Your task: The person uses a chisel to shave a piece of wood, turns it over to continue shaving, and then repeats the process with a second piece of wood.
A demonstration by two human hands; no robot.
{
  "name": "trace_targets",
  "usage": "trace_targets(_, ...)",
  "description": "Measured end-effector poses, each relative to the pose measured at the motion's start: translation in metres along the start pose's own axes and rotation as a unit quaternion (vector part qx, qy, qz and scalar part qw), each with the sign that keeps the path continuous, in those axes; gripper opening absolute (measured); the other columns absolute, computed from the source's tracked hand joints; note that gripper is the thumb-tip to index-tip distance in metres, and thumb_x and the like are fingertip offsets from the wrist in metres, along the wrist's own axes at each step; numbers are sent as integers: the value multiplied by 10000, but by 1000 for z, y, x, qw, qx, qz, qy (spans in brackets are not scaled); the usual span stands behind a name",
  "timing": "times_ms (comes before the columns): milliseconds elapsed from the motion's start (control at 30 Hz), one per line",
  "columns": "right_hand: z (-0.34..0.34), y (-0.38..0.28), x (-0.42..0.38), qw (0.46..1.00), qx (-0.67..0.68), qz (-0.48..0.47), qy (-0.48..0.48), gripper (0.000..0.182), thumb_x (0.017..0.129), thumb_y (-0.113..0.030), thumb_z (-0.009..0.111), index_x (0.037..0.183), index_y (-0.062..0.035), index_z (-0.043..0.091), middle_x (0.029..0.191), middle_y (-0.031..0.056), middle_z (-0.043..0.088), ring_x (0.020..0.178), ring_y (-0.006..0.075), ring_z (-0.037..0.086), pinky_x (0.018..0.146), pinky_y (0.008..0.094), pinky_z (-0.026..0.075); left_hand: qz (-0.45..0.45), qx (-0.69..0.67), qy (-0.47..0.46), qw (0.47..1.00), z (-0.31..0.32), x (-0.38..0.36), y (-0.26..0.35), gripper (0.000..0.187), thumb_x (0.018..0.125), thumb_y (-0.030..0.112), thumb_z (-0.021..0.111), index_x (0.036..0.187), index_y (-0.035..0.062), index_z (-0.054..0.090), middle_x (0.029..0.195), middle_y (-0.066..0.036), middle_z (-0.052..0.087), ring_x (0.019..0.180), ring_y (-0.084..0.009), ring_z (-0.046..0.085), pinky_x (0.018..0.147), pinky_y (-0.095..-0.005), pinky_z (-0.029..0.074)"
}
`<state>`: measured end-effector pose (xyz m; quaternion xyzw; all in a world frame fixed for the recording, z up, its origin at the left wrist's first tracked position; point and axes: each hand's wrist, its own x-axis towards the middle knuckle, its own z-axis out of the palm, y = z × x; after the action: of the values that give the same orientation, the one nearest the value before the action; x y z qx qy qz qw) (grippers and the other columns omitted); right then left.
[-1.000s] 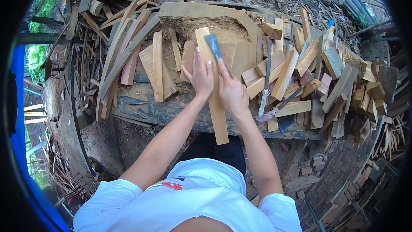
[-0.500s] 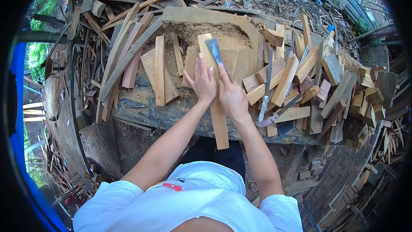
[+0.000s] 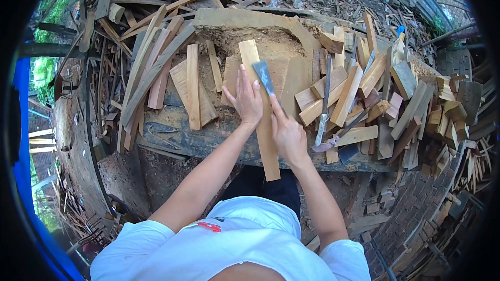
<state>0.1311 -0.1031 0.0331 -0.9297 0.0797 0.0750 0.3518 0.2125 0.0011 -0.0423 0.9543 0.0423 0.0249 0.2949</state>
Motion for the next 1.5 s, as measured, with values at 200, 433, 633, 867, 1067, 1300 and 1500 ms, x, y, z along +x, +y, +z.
trace_targets(200,2,-7,48,999,-10,-32,10,503,960,-212,498,1455,-227,409,806,308,636,744,441,655,656,527,524,3,6,7,1000,0,-1,-2,601,994,271,388,1523,55,202,1554,-78,314,1433,-197,298,1164,-568,-66)
trace_targets(433,0,-3,9,999,-22,-27,19,492,965,-230,490,1450,-220,408,759,288,639,706,446,649,647,530,523,2,3,7,1000,2,1,-1,599,994,269,385,1522,53,203,1544,-85,331,1429,-202,306,1161,-570,-68)
trace_targets(633,1,-17,70,1000,12,-16,9,494,967,-247,485,1453,-218,401,764,285,644,712,449,651,651,538,521,4,2,11,1000,2,-1,-1,609,989,271,390,1524,55,198,1544,-88,331,1430,-202,304,1159,-574,-68)
trace_targets(867,-2,-6,30,1000,-16,-3,-9,470,972,-274,471,1435,-213,422,738,270,648,709,449,650,653,540,520,12,-4,18,1000,1,-1,-1,610,988,286,394,1517,40,215,1541,-88,339,1426,-203,314,1158,-573,-65)
trace_targets(1067,-9,-22,66,1000,-2,-9,-2,490,976,-222,453,1460,-193,383,761,292,640,737,472,635,691,548,494,4,4,7,1000,2,0,-2,616,986,291,401,1516,37,216,1537,-90,346,1426,-199,313,1157,-576,-67)
trace_targets(1300,-13,-19,48,1000,9,-3,-16,477,973,-252,462,1445,-210,411,780,287,647,760,461,645,696,540,507,5,4,17,1000,3,1,-2,615,987,295,399,1516,39,217,1537,-90,346,1423,-199,318,1160,-571,-66)
trace_targets(1500,-7,-16,28,1000,10,1,-21,491,979,-228,457,1463,-199,382,816,300,644,779,469,638,709,530,501,-3,10,14,1000,0,2,1,605,992,298,389,1513,38,222,1524,-97,368,1422,-203,321,1161,-571,-60)
